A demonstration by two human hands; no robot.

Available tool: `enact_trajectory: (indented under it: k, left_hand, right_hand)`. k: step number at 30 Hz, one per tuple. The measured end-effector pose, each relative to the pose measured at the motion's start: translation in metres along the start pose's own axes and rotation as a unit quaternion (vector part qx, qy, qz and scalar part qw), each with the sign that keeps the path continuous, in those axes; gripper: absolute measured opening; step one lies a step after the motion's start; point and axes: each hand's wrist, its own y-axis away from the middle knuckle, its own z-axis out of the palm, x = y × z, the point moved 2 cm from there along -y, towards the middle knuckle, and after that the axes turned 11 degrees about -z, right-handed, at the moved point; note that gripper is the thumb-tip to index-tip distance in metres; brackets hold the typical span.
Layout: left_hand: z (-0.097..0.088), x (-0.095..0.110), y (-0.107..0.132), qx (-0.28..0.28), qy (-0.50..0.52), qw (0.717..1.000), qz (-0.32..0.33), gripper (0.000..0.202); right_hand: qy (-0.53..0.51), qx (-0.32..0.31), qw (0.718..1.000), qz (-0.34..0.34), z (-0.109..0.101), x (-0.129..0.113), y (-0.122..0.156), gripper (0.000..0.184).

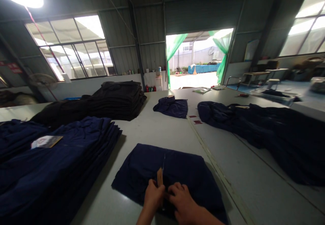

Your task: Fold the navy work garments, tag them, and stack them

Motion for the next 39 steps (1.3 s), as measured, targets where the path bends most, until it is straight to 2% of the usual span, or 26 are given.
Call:
enact_trajectory:
  k: [2, 5, 10, 12, 15, 19, 21, 24, 25, 28, 29, 31, 34, 37, 39]
  left_hand:
    - [-0.004, -0.001, -0.002, -0.018, 0.048, 0.998, 0.019, 0.027]
    - [-0.008, -0.006, -0.005, -0.048, 0.123, 0.990, 0.047, 0.025]
    - [-0.010, -0.014, -0.016, -0.042, 0.263, 0.959, 0.100, 0.050]
    - [-0.010, -0.015, -0.022, -0.021, 0.271, 0.956, 0.109, 0.055]
    - [-0.009, -0.013, -0.026, 0.016, 0.202, 0.973, 0.115, 0.070]
    - [-0.006, 0.001, -0.019, 0.017, 0.056, 0.992, 0.116, 0.081]
    - [-0.005, 0.010, -0.007, 0.068, -0.060, 0.989, 0.115, 0.077]
    - [-0.002, 0.023, 0.015, 0.184, -0.226, 0.951, 0.102, 0.064]
    - [0.001, 0.024, 0.021, 0.185, -0.263, 0.943, 0.089, 0.059]
    - [0.017, 0.019, 0.029, 0.088, -0.340, 0.935, 0.037, 0.054]
    - [0.020, 0.016, 0.027, 0.064, -0.362, 0.929, 0.031, 0.056]
    - [0.020, 0.012, 0.020, 0.052, -0.400, 0.914, 0.048, 0.063]
    - [0.002, 0.015, 0.005, 0.056, -0.431, 0.898, 0.074, 0.068]
    - [-0.023, 0.026, -0.003, 0.112, -0.453, 0.882, 0.064, 0.063]
    - [-0.029, 0.032, -0.001, 0.149, -0.454, 0.877, 0.045, 0.060]
  right_hand:
    - [-0.021, -0.001, 0.999, -0.025, -0.008, -0.009, -0.002, 0.073]
    - [-0.021, -0.009, 1.000, -0.022, -0.017, -0.019, -0.005, 0.080]
    - [-0.021, -0.017, 1.000, -0.006, -0.018, -0.015, -0.008, 0.078]
    - [-0.019, -0.014, 1.000, 0.003, -0.016, -0.008, -0.008, 0.075]
    - [0.011, -0.009, 0.999, 0.034, -0.015, 0.004, -0.005, 0.071]
    - [0.075, -0.002, 0.992, 0.101, -0.027, 0.024, -0.003, 0.068]
    - [0.106, 0.015, 0.986, 0.127, -0.035, 0.037, -0.001, 0.066]
    - [0.132, 0.041, 0.975, 0.176, -0.041, 0.062, 0.005, 0.064]
    - [0.132, 0.045, 0.972, 0.188, -0.040, 0.069, 0.007, 0.064]
    - [0.120, 0.049, 0.971, 0.200, -0.027, 0.082, 0.009, 0.063]
    - [0.118, 0.049, 0.971, 0.204, -0.022, 0.082, 0.009, 0.062]
    - [0.114, 0.046, 0.967, 0.224, -0.013, 0.074, 0.006, 0.062]
    - [0.091, 0.008, 0.967, 0.240, -0.011, 0.053, 0.001, 0.065]
    - [0.021, -0.027, 0.983, 0.181, -0.023, 0.033, -0.004, 0.052]
    - [0.019, 0.011, 0.989, 0.146, -0.034, 0.028, -0.005, 0.046]
